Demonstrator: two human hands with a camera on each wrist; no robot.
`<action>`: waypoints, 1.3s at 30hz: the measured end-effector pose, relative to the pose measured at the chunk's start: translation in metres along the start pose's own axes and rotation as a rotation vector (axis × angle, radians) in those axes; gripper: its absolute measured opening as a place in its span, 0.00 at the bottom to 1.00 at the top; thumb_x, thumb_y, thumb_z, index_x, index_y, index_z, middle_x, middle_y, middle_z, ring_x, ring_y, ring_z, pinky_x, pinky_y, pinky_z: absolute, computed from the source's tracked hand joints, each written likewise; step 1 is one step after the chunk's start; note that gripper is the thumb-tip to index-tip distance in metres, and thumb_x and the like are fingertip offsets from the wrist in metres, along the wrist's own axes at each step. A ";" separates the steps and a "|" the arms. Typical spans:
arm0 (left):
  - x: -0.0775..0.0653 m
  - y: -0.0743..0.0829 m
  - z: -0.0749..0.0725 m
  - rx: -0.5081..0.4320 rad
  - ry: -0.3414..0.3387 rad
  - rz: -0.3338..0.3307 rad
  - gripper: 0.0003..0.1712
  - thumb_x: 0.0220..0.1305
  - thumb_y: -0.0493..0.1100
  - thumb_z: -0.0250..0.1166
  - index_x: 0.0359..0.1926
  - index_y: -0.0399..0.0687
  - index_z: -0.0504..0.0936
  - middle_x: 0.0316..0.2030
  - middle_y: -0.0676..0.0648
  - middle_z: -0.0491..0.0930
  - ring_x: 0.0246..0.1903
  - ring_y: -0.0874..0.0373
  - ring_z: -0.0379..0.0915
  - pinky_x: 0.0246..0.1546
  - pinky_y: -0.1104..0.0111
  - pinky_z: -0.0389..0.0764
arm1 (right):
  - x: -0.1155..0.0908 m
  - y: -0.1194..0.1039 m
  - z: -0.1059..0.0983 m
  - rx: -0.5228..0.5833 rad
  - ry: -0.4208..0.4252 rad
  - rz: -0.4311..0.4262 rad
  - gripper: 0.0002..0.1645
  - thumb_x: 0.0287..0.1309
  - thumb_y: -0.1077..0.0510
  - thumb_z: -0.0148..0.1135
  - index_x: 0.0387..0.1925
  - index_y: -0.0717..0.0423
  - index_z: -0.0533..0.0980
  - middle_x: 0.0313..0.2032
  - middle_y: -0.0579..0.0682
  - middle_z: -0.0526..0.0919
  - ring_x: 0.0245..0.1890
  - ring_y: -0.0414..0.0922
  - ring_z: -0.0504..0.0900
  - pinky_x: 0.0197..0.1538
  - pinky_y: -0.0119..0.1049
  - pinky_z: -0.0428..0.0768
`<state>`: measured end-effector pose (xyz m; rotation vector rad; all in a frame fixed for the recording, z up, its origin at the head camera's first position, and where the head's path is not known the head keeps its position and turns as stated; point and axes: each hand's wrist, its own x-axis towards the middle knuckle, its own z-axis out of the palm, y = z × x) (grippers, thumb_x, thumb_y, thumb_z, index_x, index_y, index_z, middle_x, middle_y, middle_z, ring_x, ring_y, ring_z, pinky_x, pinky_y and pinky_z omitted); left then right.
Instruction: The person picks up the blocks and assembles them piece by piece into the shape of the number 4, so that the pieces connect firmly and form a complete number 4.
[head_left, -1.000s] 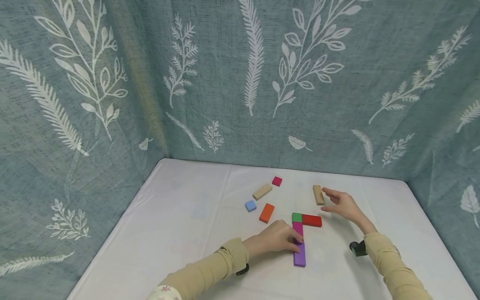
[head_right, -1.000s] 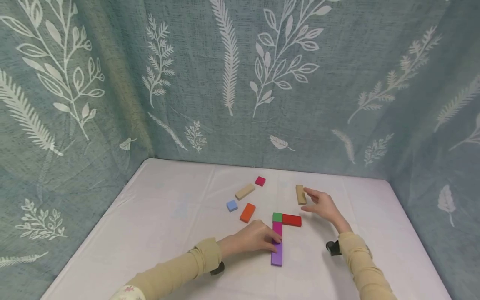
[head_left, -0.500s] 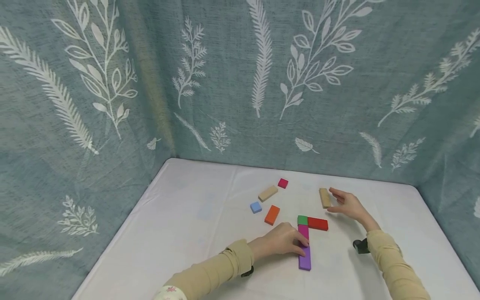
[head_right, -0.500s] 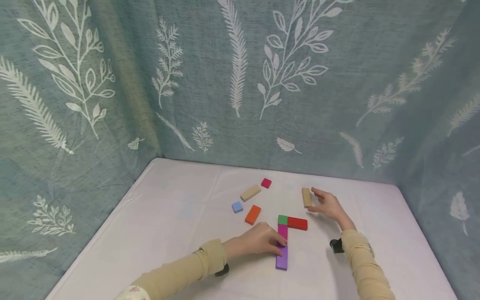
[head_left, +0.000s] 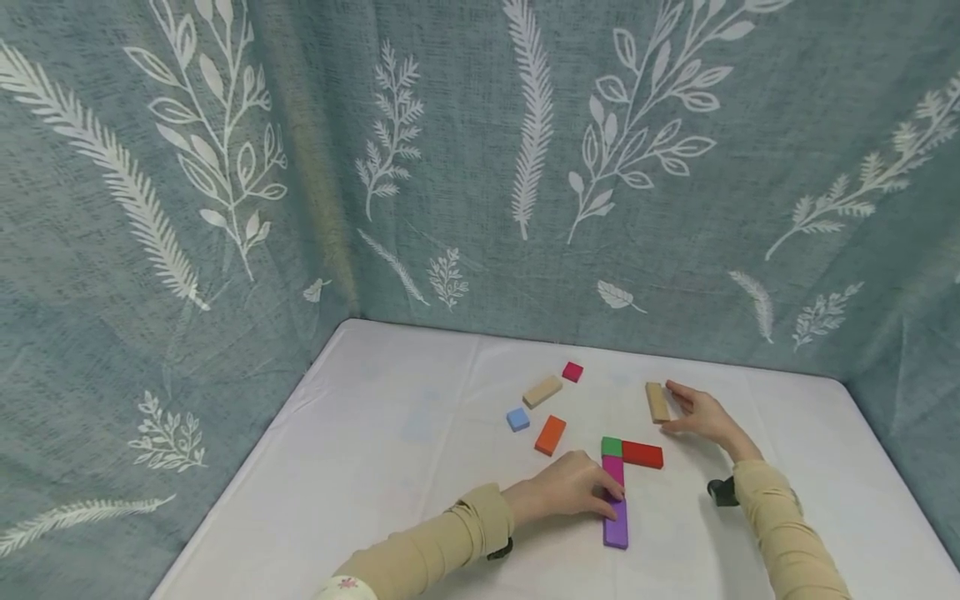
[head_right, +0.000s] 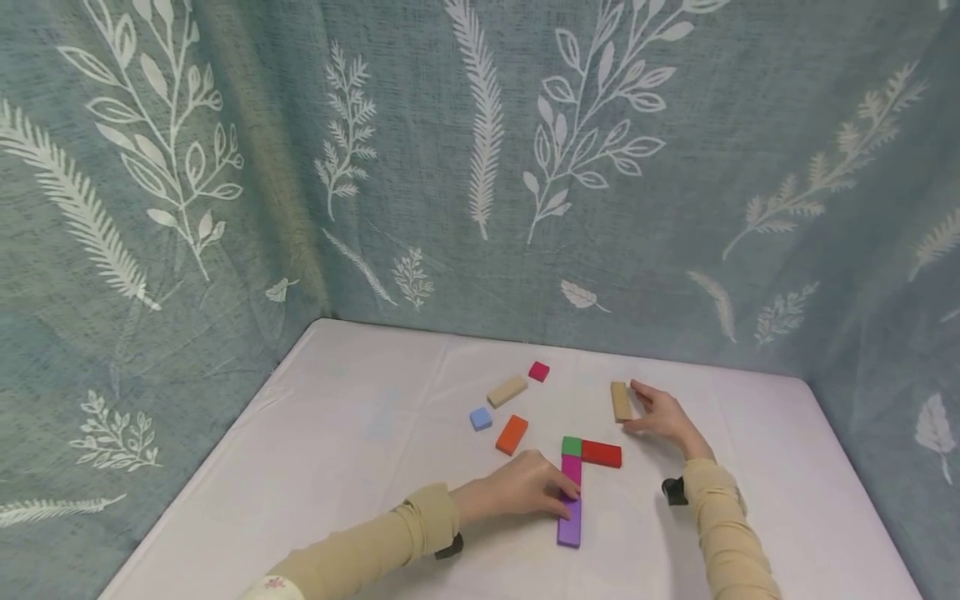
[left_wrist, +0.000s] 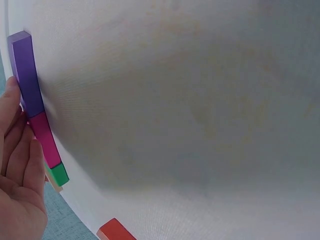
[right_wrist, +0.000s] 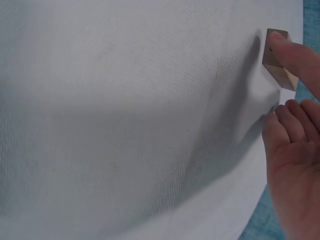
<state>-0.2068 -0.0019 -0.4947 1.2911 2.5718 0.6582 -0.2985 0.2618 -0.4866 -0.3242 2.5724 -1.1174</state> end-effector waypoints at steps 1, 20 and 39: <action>0.000 0.000 0.000 0.001 0.002 0.002 0.15 0.55 0.51 0.69 0.44 0.55 0.87 0.39 0.60 0.86 0.34 0.77 0.77 0.36 0.90 0.66 | 0.000 0.000 0.000 0.004 -0.001 -0.001 0.53 0.48 0.64 0.70 0.68 0.76 0.49 0.68 0.75 0.50 0.68 0.69 0.52 0.65 0.54 0.62; -0.002 0.000 0.002 0.003 0.013 0.015 0.16 0.54 0.52 0.70 0.43 0.55 0.87 0.39 0.61 0.86 0.34 0.79 0.77 0.36 0.90 0.66 | 0.005 0.000 0.003 0.014 -0.055 -0.056 0.52 0.46 0.71 0.67 0.67 0.78 0.47 0.68 0.76 0.48 0.68 0.69 0.51 0.65 0.56 0.60; 0.000 -0.002 0.002 0.013 0.014 0.007 0.15 0.54 0.52 0.70 0.43 0.56 0.87 0.39 0.61 0.86 0.33 0.78 0.77 0.36 0.89 0.65 | -0.003 -0.003 0.004 0.081 -0.009 -0.016 0.50 0.48 0.69 0.68 0.67 0.77 0.51 0.67 0.75 0.53 0.67 0.67 0.57 0.61 0.52 0.69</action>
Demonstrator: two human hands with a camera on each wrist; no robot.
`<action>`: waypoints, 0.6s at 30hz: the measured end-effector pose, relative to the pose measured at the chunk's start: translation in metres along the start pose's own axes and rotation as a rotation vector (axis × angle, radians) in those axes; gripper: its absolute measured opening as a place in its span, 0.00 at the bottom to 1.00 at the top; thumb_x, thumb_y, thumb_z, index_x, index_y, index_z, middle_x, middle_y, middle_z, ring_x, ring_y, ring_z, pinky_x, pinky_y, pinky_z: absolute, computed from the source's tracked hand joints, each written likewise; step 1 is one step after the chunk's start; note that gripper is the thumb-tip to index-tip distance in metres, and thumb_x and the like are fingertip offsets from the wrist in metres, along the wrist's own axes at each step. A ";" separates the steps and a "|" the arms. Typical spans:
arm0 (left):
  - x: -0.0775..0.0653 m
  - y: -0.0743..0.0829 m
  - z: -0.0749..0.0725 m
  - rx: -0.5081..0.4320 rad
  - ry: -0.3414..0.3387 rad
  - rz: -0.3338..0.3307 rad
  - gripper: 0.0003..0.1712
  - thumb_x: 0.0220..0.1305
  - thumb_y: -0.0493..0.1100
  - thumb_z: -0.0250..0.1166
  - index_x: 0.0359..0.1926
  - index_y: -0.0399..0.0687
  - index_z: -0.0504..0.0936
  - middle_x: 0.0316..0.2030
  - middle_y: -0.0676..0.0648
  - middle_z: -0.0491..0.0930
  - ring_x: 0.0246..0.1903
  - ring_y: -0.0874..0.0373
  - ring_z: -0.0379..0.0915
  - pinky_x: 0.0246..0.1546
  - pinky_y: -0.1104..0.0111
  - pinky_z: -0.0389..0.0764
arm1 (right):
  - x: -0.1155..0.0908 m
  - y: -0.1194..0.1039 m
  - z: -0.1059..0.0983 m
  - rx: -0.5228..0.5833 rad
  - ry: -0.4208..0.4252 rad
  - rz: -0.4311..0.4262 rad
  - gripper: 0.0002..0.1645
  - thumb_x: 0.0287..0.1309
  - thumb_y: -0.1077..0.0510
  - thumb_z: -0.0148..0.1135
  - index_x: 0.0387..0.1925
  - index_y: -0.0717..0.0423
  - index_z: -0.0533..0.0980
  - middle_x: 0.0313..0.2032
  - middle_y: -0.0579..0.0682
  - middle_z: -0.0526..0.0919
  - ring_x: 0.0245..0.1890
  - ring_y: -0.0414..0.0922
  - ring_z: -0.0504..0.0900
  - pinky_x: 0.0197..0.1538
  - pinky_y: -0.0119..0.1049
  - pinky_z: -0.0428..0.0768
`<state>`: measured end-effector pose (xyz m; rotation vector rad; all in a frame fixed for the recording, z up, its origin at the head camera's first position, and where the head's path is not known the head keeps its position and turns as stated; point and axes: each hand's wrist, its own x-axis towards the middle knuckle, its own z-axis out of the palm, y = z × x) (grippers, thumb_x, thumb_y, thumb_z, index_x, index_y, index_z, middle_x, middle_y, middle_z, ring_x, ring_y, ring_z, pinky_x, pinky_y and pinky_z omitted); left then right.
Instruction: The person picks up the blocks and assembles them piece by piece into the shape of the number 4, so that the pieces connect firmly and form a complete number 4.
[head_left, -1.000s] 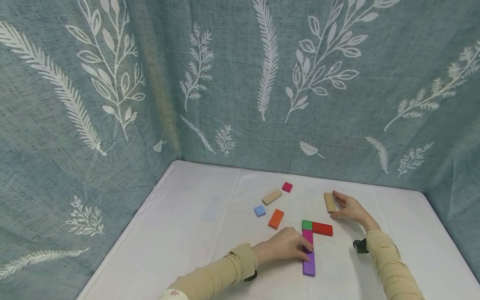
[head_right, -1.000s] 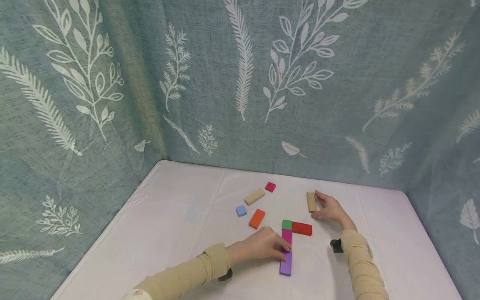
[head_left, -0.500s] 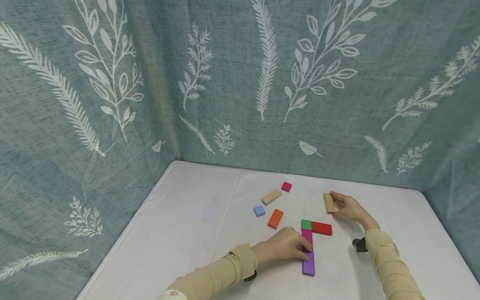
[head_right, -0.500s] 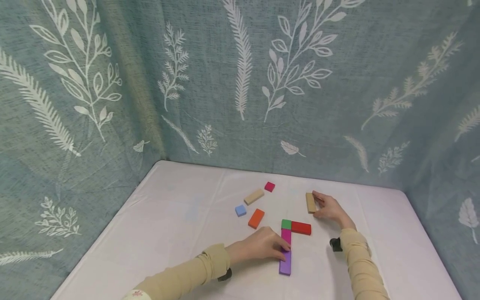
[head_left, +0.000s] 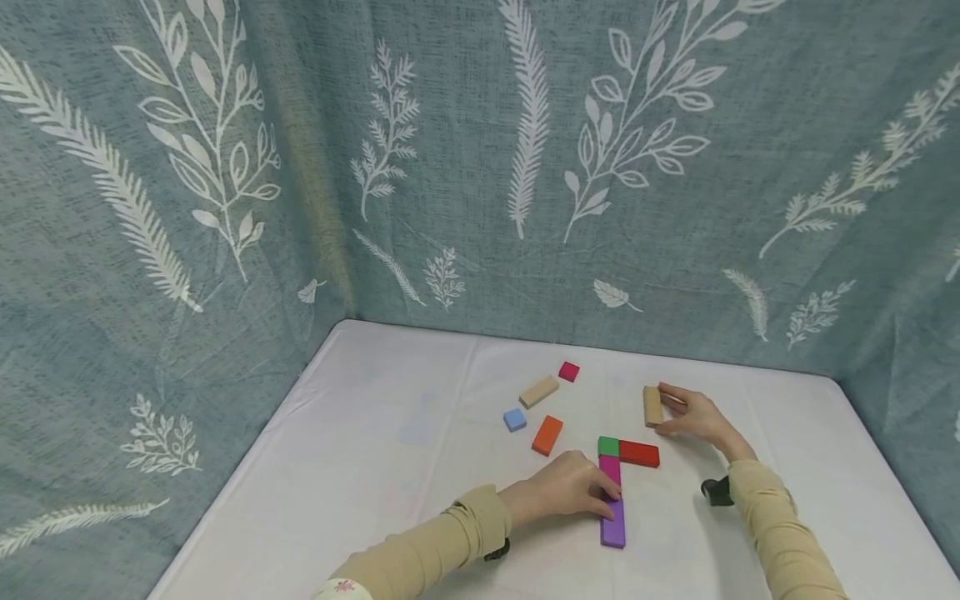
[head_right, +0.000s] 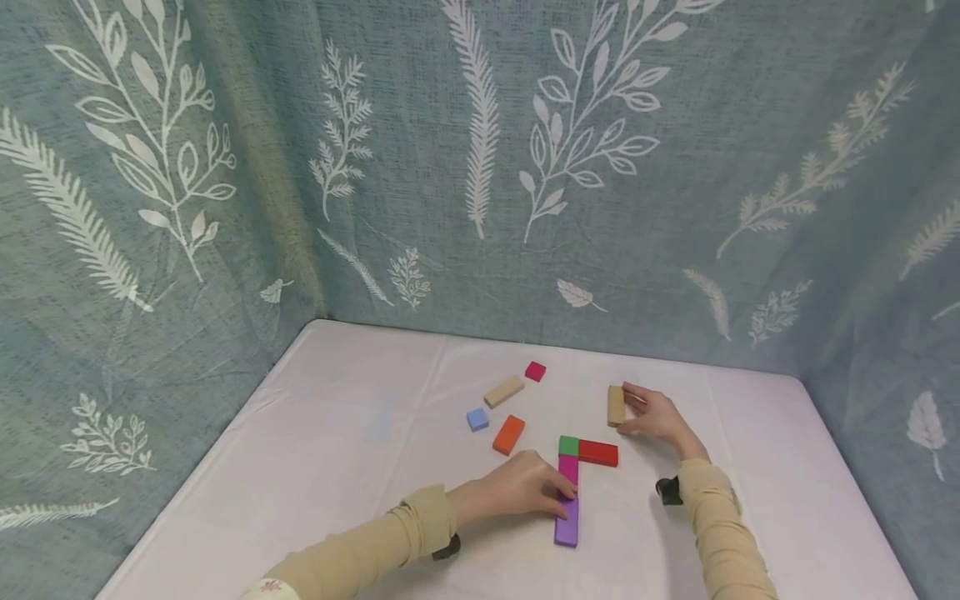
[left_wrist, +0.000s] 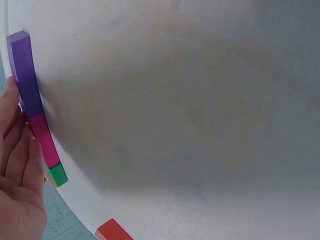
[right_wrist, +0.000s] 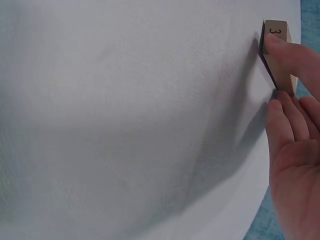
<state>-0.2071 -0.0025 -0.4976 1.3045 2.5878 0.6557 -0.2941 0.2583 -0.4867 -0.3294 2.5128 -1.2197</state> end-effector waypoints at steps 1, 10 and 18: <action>0.000 0.000 0.000 0.000 -0.001 -0.001 0.15 0.54 0.52 0.70 0.43 0.56 0.87 0.39 0.61 0.86 0.33 0.78 0.77 0.36 0.89 0.65 | 0.000 0.000 0.000 0.009 0.002 0.003 0.49 0.48 0.68 0.68 0.67 0.77 0.51 0.67 0.75 0.53 0.67 0.67 0.57 0.60 0.51 0.70; 0.001 0.001 0.002 0.007 0.005 -0.002 0.15 0.54 0.53 0.70 0.43 0.57 0.87 0.39 0.61 0.86 0.34 0.79 0.77 0.35 0.89 0.66 | -0.002 0.002 0.000 0.060 0.014 0.017 0.50 0.51 0.64 0.68 0.69 0.73 0.51 0.68 0.72 0.52 0.67 0.64 0.58 0.60 0.47 0.70; 0.001 0.002 -0.001 0.018 0.025 0.019 0.15 0.54 0.53 0.70 0.42 0.56 0.87 0.39 0.60 0.86 0.37 0.76 0.79 0.38 0.89 0.67 | -0.001 -0.001 -0.006 0.021 0.043 0.052 0.51 0.52 0.61 0.69 0.70 0.69 0.51 0.69 0.70 0.53 0.68 0.62 0.59 0.61 0.49 0.68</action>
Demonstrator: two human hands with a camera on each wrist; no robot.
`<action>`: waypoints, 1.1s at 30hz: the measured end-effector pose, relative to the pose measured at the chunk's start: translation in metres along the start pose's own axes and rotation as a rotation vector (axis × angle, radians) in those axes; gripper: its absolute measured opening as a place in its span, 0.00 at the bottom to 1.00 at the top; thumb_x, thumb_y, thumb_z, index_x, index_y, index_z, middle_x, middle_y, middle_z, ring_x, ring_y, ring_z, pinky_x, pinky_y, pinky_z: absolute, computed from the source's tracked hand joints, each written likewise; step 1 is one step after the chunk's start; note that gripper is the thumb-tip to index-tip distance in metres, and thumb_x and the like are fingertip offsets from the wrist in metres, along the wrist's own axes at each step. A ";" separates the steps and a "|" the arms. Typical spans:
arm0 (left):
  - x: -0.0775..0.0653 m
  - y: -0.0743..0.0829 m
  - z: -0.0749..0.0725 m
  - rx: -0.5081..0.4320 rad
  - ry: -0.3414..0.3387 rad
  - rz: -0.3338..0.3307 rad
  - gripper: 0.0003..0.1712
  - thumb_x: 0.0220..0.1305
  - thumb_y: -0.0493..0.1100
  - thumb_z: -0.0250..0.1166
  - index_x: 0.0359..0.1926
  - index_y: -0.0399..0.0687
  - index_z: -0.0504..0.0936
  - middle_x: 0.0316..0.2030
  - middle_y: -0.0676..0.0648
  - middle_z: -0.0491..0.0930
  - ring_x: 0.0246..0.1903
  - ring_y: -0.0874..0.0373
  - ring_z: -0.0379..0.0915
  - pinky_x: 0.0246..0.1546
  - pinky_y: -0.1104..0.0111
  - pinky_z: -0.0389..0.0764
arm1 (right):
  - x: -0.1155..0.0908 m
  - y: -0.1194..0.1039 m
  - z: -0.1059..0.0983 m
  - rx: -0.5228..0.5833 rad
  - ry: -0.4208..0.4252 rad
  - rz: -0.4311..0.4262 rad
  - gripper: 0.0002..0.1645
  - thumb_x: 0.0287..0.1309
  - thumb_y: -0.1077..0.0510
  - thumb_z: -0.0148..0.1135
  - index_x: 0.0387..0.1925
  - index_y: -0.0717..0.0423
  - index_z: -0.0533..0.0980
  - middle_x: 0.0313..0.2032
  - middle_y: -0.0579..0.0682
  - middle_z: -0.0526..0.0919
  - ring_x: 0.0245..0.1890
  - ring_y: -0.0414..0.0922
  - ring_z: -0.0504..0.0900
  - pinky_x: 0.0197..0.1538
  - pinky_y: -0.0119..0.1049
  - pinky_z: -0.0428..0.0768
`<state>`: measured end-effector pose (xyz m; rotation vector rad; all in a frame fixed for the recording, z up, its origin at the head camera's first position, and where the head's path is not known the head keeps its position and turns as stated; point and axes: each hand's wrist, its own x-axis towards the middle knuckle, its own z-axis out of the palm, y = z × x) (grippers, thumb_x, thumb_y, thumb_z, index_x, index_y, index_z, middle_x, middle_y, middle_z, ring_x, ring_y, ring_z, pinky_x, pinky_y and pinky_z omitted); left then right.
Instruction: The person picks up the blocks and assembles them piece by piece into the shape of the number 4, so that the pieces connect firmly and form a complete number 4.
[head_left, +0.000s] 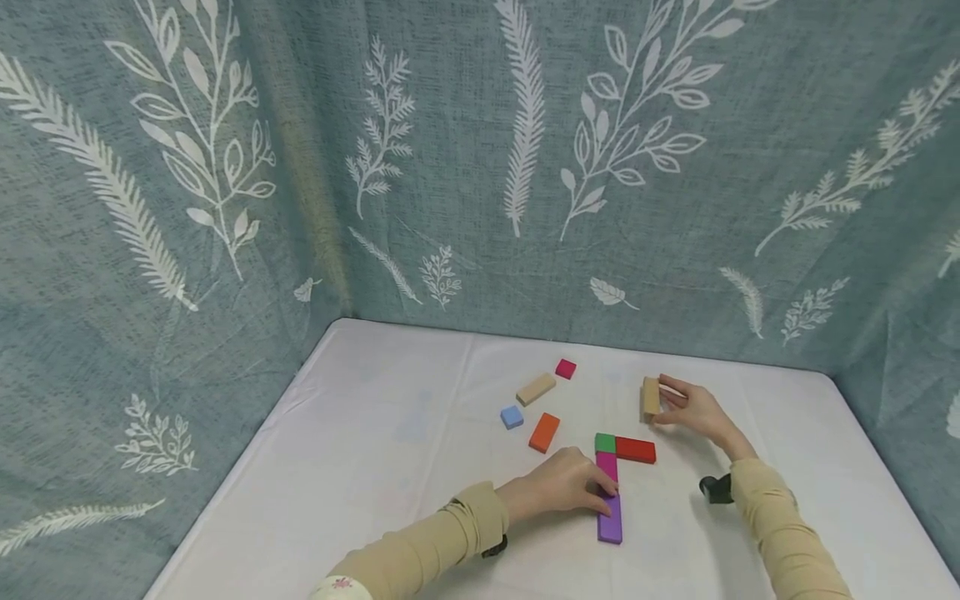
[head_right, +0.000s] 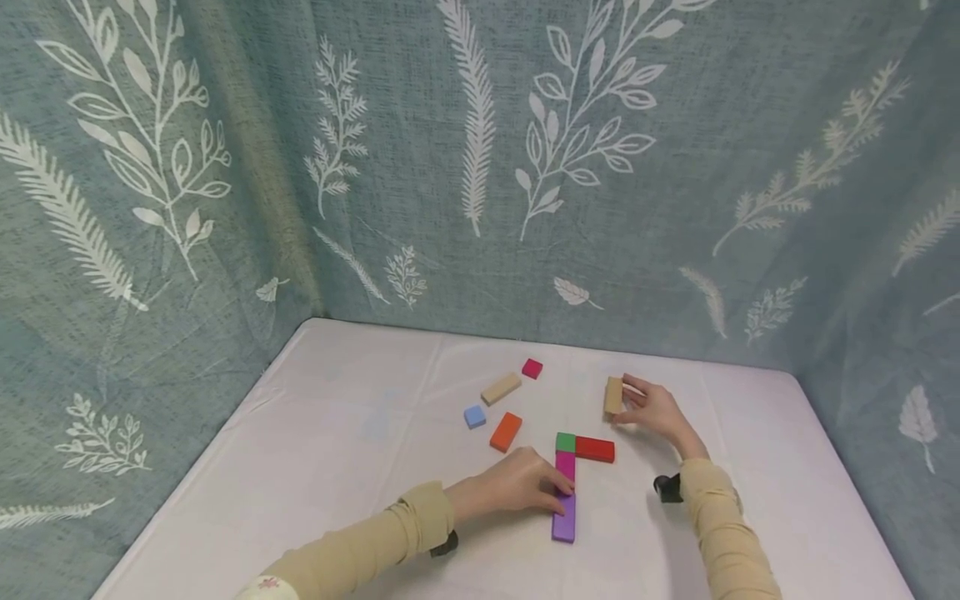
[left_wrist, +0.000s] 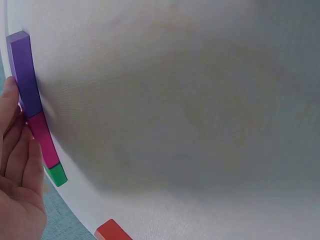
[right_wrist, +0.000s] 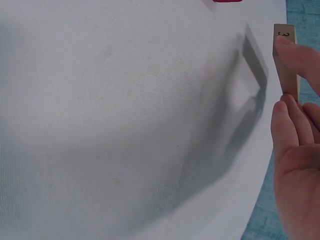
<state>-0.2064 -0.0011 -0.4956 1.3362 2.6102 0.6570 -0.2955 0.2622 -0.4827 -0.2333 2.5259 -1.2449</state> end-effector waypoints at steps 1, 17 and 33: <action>0.000 0.000 0.000 0.003 -0.001 -0.001 0.15 0.54 0.53 0.70 0.42 0.56 0.87 0.39 0.60 0.86 0.37 0.76 0.79 0.38 0.89 0.67 | 0.000 0.000 -0.001 0.000 0.002 0.001 0.51 0.52 0.61 0.69 0.70 0.68 0.50 0.70 0.69 0.53 0.68 0.62 0.58 0.61 0.49 0.69; 0.000 0.001 -0.001 0.000 -0.006 -0.019 0.15 0.53 0.53 0.71 0.42 0.56 0.87 0.39 0.61 0.86 0.38 0.76 0.79 0.41 0.87 0.67 | 0.002 -0.011 -0.008 0.020 0.019 -0.037 0.51 0.54 0.57 0.68 0.71 0.65 0.50 0.71 0.66 0.53 0.69 0.61 0.58 0.62 0.49 0.68; 0.000 0.002 -0.002 -0.007 -0.005 -0.004 0.15 0.54 0.52 0.70 0.42 0.54 0.87 0.39 0.60 0.86 0.39 0.75 0.80 0.41 0.87 0.68 | 0.001 -0.039 -0.011 0.012 0.039 -0.079 0.53 0.52 0.55 0.69 0.72 0.63 0.50 0.71 0.65 0.55 0.69 0.60 0.60 0.61 0.48 0.70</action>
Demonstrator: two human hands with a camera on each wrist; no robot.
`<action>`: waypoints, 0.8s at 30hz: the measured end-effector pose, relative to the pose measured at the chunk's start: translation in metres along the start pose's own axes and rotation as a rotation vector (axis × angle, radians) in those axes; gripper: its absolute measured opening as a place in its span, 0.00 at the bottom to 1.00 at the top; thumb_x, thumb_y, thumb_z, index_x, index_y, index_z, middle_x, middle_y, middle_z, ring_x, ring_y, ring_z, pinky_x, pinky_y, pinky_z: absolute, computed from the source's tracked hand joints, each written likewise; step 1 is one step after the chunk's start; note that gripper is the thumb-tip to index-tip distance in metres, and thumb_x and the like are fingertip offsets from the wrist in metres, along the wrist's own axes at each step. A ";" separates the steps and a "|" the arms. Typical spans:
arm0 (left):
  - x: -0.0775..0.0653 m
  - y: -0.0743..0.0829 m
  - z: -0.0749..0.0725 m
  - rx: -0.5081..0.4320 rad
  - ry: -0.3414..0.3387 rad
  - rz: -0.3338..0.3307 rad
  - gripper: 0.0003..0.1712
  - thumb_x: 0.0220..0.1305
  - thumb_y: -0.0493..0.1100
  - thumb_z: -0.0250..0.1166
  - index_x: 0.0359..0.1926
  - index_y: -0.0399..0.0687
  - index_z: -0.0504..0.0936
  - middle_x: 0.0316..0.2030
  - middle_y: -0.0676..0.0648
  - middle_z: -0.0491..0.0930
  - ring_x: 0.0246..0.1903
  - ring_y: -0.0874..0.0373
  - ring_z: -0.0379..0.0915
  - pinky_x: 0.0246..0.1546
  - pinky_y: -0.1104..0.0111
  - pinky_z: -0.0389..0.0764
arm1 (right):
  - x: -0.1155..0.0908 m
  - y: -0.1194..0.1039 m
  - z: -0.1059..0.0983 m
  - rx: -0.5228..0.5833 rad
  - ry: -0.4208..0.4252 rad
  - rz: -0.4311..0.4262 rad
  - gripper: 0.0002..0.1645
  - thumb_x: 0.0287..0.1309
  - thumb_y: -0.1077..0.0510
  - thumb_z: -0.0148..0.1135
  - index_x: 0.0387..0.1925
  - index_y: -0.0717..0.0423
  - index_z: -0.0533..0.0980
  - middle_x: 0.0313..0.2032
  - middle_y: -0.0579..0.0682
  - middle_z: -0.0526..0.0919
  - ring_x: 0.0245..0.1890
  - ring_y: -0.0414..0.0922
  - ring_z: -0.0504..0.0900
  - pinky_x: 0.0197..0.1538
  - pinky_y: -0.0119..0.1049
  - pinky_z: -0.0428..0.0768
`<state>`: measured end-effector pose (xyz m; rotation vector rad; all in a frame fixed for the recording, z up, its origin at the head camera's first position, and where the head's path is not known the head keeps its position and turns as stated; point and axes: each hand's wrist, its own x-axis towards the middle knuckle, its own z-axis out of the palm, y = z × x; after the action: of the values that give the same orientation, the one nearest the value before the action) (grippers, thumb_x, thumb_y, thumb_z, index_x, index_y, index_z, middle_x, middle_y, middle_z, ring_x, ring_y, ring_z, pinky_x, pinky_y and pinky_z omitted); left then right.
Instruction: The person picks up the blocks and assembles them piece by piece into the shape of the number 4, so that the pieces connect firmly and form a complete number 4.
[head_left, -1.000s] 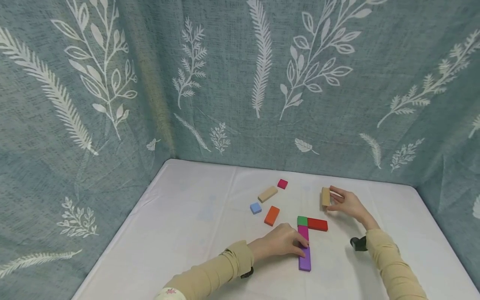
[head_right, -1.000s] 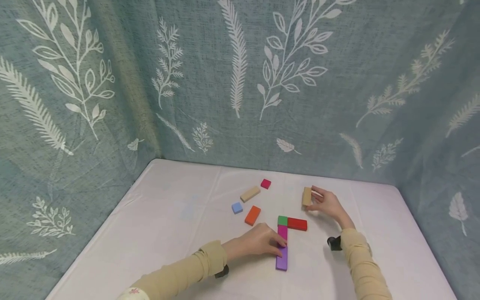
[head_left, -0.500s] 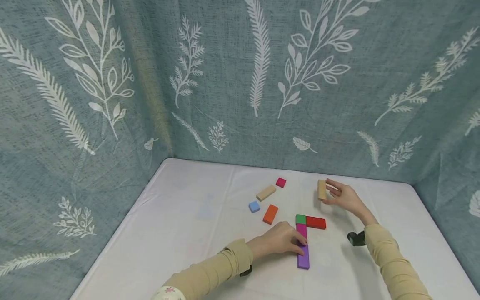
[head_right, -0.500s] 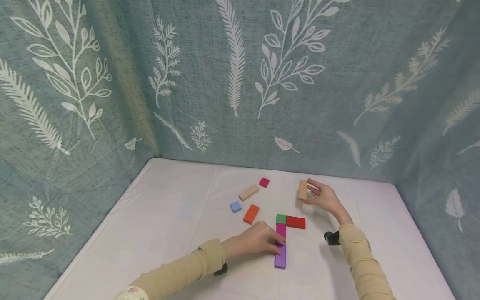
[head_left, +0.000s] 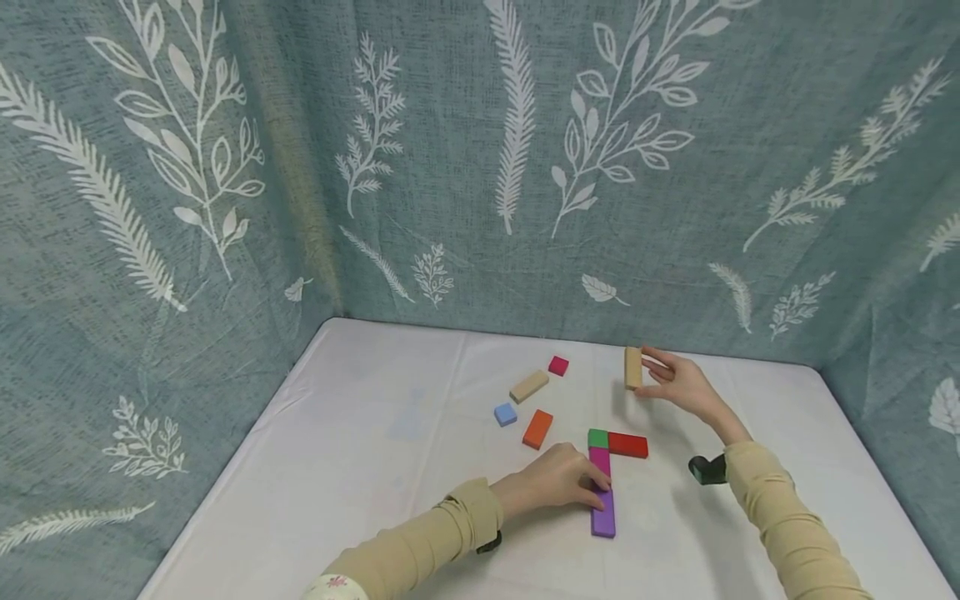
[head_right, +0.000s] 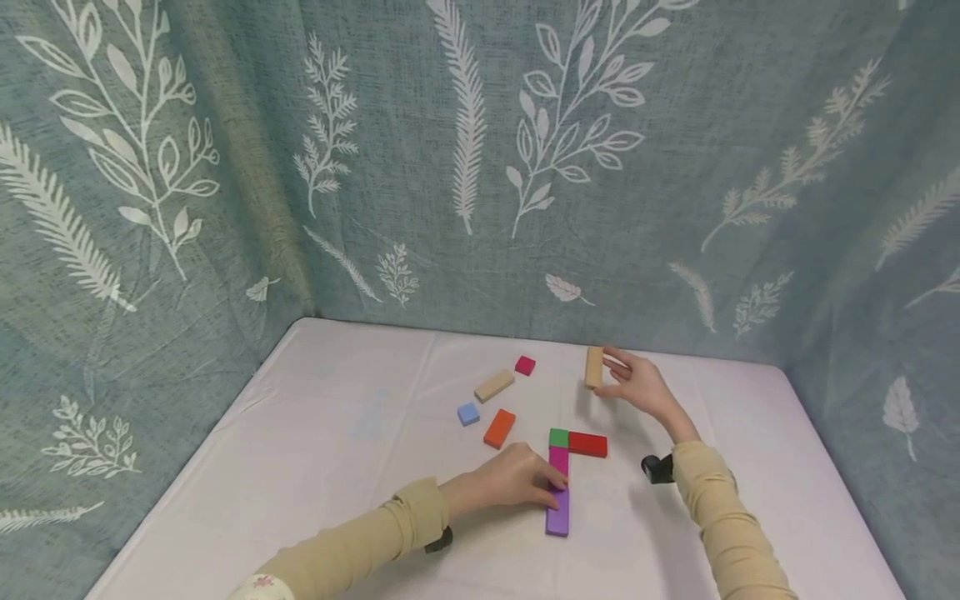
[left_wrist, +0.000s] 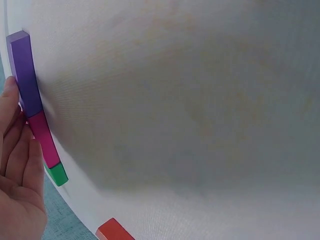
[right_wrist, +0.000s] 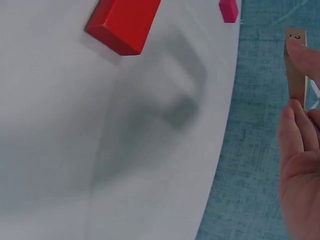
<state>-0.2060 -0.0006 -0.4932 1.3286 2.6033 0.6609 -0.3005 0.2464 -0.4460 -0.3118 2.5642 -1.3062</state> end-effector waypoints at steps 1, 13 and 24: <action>0.000 0.000 0.000 -0.003 -0.001 0.000 0.15 0.54 0.52 0.70 0.42 0.54 0.87 0.39 0.60 0.86 0.39 0.75 0.80 0.41 0.87 0.68 | 0.000 -0.002 0.000 0.003 0.001 0.000 0.53 0.52 0.54 0.69 0.72 0.63 0.50 0.71 0.64 0.55 0.69 0.60 0.59 0.61 0.48 0.69; 0.001 0.000 0.001 -0.018 -0.019 -0.027 0.15 0.54 0.52 0.70 0.43 0.55 0.87 0.39 0.60 0.86 0.39 0.74 0.79 0.40 0.87 0.69 | -0.003 -0.024 0.001 0.018 0.000 -0.053 0.52 0.52 0.53 0.69 0.72 0.59 0.52 0.71 0.63 0.56 0.69 0.59 0.60 0.61 0.47 0.71; -0.001 0.001 0.001 -0.019 -0.022 -0.027 0.15 0.54 0.51 0.71 0.42 0.55 0.87 0.39 0.60 0.86 0.39 0.74 0.80 0.40 0.87 0.69 | -0.007 -0.039 0.009 0.037 -0.010 -0.106 0.51 0.52 0.55 0.70 0.71 0.61 0.53 0.70 0.64 0.57 0.68 0.59 0.61 0.60 0.48 0.70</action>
<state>-0.2040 -0.0007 -0.4937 1.2860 2.5864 0.6618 -0.2881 0.2193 -0.4185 -0.4506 2.5433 -1.3833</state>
